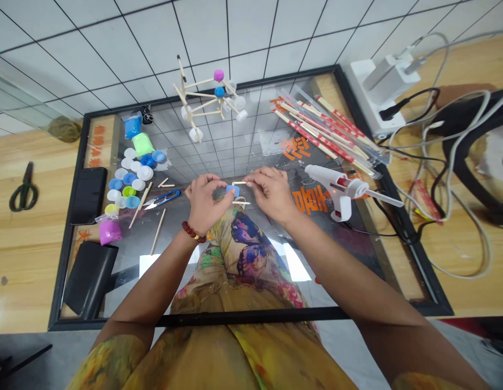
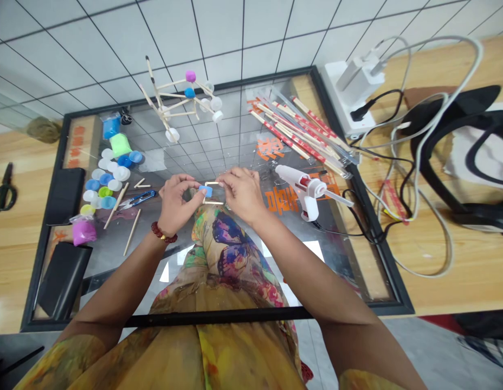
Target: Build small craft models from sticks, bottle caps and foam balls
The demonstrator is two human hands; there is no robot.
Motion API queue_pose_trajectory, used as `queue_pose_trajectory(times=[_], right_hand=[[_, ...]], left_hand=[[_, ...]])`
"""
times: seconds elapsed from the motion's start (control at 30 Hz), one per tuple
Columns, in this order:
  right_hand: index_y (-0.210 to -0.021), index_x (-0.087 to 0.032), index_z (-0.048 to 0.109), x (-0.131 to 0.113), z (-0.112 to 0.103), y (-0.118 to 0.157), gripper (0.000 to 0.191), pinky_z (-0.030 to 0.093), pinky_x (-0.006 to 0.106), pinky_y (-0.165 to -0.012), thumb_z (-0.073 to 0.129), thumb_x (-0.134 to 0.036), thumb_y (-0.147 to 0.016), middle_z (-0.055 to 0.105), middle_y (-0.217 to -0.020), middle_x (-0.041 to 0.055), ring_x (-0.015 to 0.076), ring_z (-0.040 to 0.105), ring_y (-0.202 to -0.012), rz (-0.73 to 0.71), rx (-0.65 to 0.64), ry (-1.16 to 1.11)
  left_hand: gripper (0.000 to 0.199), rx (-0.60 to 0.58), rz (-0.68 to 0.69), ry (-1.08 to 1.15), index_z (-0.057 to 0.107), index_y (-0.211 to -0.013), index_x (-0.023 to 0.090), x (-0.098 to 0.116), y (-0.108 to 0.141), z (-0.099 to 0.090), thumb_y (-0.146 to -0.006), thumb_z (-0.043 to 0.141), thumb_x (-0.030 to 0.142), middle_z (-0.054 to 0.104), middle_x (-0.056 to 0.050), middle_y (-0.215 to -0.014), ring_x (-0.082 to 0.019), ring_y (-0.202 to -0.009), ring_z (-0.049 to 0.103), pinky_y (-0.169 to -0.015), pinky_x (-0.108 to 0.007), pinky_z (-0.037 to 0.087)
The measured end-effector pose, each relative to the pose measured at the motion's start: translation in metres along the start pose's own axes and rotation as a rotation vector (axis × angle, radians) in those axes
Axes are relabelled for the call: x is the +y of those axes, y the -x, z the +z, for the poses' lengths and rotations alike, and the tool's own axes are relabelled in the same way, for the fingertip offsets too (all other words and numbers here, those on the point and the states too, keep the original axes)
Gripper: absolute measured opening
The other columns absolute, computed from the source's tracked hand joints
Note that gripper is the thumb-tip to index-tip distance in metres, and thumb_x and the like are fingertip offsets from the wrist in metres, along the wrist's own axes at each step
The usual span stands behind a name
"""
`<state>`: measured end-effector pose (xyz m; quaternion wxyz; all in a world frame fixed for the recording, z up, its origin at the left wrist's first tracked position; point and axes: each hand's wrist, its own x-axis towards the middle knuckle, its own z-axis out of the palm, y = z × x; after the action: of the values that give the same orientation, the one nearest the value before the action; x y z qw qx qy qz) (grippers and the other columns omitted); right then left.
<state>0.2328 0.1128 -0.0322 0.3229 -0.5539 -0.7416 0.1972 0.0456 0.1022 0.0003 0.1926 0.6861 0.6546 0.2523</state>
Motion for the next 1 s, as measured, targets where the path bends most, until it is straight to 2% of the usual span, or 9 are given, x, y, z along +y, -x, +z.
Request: queue_pose_trajectory(times=[0.77,1.0], right_hand=[[-0.1,-0.025,0.075,-0.0036,-0.0026,0.0002,0.023,0.034,0.042,-0.089,0.052,-0.023,-0.097,0.071,-0.099,0.006,0.0253,0.06,-0.1,0.021,-0.028,0.038],[-0.102,-0.026,0.075,-0.0016,-0.0006,0.0012,0.024,0.036,0.041,-0.087,0.052,-0.023,-0.097,0.07,-0.096,0.006,0.0256,0.061,-0.099,0.01,0.01,0.037]], left_hand=[[0.011,0.0,-0.006,-0.003,0.074,-0.087,0.025,0.0018,0.0001,-0.001,-0.08,0.075,0.032,0.068,-0.004,-0.114,-0.026,-0.115,0.06,-0.105,-0.047,0.033],[0.012,-0.005,-0.009,-0.006,0.073,-0.086,0.025,0.0029,0.0,-0.0015,-0.078,0.077,0.034,0.068,-0.003,-0.115,-0.026,-0.114,0.06,-0.104,-0.046,0.035]])
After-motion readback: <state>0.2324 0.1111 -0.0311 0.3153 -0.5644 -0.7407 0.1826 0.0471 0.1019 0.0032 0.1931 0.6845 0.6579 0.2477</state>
